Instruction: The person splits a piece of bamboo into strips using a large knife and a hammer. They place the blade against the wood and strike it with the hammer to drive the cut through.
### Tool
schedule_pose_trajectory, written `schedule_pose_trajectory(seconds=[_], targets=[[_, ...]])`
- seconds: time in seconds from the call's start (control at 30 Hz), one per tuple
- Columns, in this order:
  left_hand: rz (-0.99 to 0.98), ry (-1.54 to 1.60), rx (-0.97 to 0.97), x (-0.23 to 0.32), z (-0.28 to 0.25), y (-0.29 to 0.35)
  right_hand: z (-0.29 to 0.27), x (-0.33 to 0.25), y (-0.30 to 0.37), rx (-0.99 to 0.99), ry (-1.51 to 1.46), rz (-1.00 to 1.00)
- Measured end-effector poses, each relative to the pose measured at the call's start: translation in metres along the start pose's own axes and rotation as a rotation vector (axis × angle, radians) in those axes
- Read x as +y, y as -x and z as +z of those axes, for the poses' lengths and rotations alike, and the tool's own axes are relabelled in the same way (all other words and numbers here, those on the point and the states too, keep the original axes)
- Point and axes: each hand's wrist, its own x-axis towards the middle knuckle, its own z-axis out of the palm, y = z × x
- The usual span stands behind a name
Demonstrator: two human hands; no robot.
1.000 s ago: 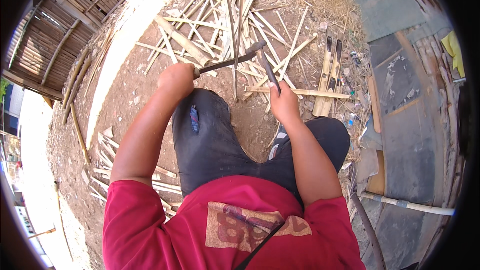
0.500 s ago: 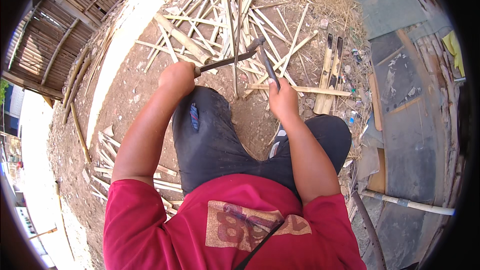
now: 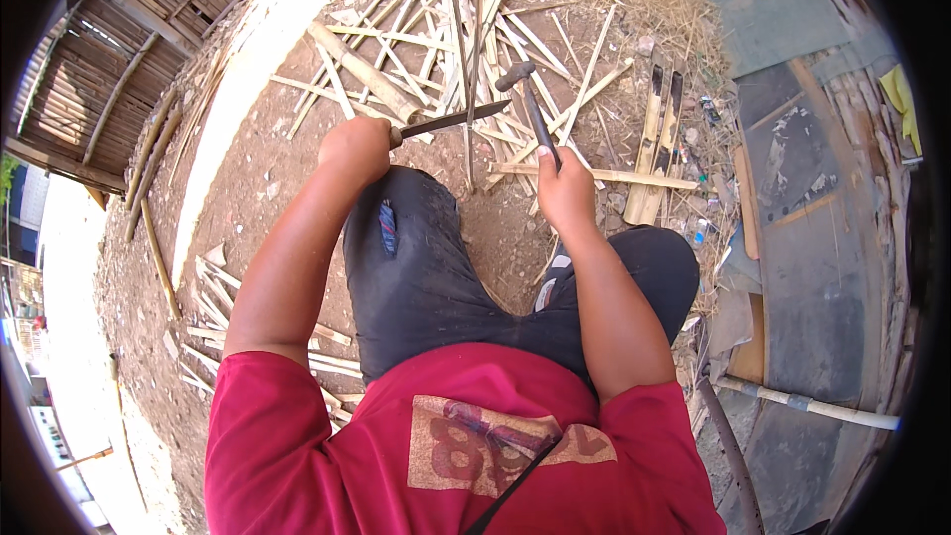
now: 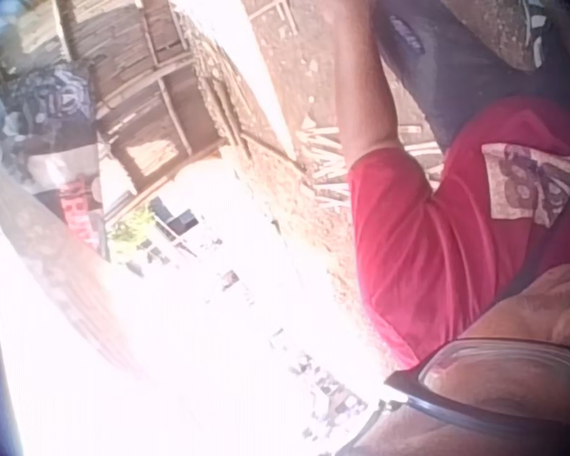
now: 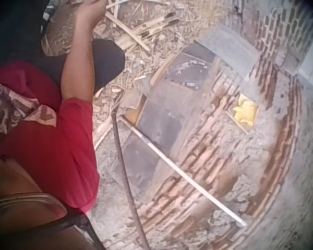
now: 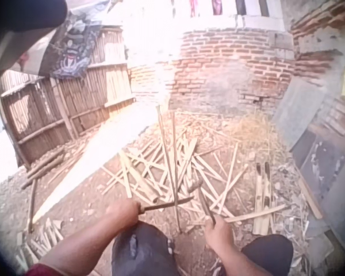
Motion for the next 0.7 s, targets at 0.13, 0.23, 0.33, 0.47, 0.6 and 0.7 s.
schedule_pose_trajectory(seconds=[0.13,0.23,0.33,0.47,0.6,0.7], targets=[[-0.002,0.013,-0.016,0.004,-0.004,0.001,-0.032,-0.029,-0.012,0.139,-0.208,-0.115],[0.006,0.055,-0.008,-0.001,0.000,0.001,-0.033,-0.039,-0.011,0.215,-0.283,-0.162],[-0.013,0.015,-0.011,0.006,-0.002,-0.004,0.001,0.006,-0.004,-0.002,0.024,0.009],[0.015,-0.011,0.004,-0.002,0.006,-0.015,-0.002,0.011,-0.015,-0.080,0.007,0.057],[0.008,0.026,0.017,-0.017,0.025,-0.033,-0.031,-0.025,-0.021,0.087,-0.217,-0.048],[-0.002,0.042,0.006,-0.012,0.022,-0.034,-0.022,-0.019,-0.019,0.100,-0.136,-0.036]])
